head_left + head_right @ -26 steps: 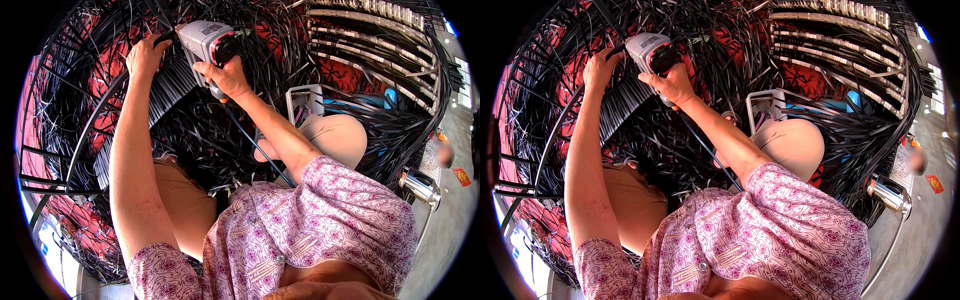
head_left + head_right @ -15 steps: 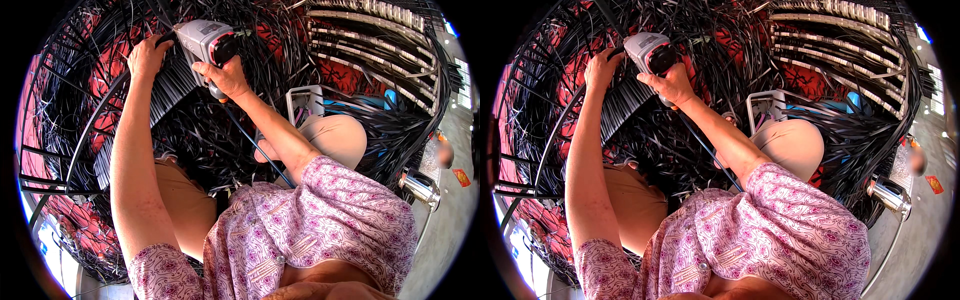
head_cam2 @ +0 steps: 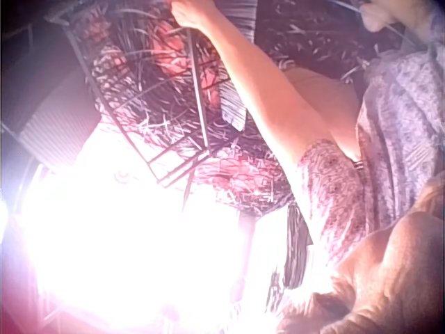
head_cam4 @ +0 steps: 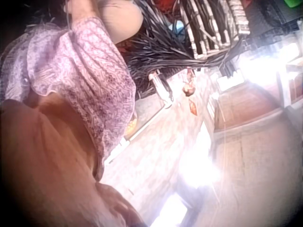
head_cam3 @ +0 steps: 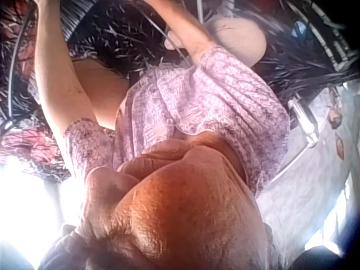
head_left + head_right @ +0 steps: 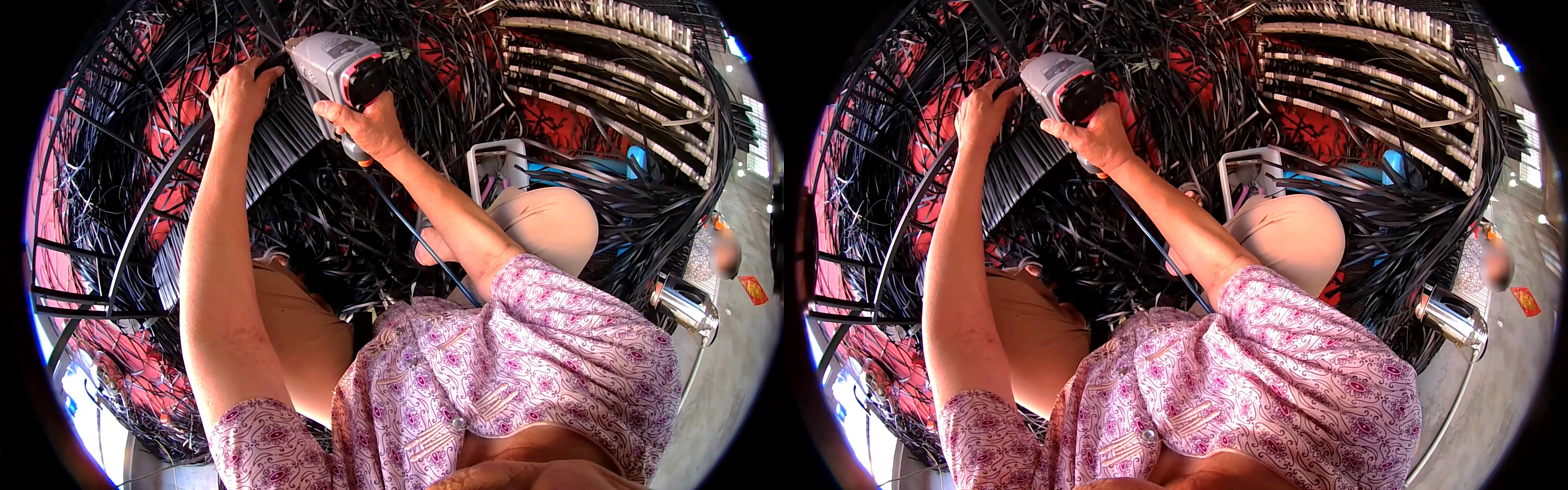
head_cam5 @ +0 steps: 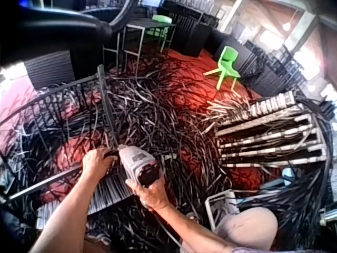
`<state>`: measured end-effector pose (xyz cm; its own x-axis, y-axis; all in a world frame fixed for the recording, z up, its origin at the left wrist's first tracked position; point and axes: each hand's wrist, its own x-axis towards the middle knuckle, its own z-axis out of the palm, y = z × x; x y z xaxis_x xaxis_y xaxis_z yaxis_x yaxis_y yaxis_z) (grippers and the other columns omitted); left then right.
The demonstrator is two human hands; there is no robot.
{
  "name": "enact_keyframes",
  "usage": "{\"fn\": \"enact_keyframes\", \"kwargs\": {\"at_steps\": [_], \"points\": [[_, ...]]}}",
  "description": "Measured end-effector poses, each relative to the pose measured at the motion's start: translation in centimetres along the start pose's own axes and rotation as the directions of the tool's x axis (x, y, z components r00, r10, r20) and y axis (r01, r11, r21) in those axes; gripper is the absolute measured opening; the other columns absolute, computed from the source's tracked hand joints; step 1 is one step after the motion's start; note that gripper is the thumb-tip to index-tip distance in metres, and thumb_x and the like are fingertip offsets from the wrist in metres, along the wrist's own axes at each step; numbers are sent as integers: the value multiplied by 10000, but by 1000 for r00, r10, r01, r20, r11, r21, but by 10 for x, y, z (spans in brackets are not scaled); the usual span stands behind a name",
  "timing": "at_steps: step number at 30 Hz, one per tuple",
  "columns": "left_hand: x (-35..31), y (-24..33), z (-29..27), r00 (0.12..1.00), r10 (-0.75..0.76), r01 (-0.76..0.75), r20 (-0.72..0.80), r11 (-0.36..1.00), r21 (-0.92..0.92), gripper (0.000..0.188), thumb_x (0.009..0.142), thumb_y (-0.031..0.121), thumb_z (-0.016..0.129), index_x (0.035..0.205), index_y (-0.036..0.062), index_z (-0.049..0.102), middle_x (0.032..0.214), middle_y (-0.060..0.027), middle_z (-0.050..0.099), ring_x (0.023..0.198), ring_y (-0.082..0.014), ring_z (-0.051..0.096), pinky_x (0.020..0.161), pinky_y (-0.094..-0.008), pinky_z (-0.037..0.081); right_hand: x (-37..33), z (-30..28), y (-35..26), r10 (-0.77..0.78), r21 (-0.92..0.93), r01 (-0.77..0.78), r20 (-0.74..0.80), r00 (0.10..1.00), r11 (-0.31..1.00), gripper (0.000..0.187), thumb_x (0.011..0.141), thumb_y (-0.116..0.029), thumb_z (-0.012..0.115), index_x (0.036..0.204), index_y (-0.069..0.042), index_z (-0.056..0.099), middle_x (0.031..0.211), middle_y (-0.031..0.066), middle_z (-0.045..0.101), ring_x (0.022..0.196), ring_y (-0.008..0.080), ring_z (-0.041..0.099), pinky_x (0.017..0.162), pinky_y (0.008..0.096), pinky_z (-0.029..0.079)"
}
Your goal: The person sits on the floor assembling a black wicker chair. They attach thin black wicker strips to the chair frame using a pneumatic nail gun and trim the excess with pliers. The person repeatedly picks up strips, staples them to the frame, and cuts them to length.
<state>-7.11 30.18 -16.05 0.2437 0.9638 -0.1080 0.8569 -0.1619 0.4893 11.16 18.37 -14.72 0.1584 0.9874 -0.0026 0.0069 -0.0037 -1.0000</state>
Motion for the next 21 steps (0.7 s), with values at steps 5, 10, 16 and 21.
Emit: {"fn": "enact_keyframes", "kwargs": {"at_steps": [5,10,16,21], "points": [[1,-4,4,1000,9,-9,-17,1000,-13,501,828,497,623,1133,103,679,984,-191,690,948,-363,654,818,-439,497,-1,0,-1,29,-10,-29,0,1000,1000,245,758,-222,778,759,-25,632,632,-31,569,583,79,500,553,284,439],[1,-7,8,997,44,-46,-63,999,-23,465,828,497,603,1067,110,696,907,-172,696,894,-363,658,779,-451,504,1,-2,4,-8,-3,8,17,1000,1000,289,750,-215,790,873,-2,640,698,6,610,533,78,554,478,236,468],[3,-5,4,999,38,-38,3,999,-17,520,846,548,560,1126,126,675,886,-151,704,900,-341,667,792,-429,503,0,-16,2,68,52,-66,-35,997,996,210,795,-177,748,824,8,652,688,10,608,525,75,546,492,235,473],[2,9,3,993,-91,88,68,995,48,721,828,741,423,1173,156,662,975,-140,703,1013,-328,641,856,-425,476,7,-41,-1,121,53,-113,-173,977,992,261,786,-263,758,777,-20,665,648,-6,608,470,67,539,443,225,448]]}}
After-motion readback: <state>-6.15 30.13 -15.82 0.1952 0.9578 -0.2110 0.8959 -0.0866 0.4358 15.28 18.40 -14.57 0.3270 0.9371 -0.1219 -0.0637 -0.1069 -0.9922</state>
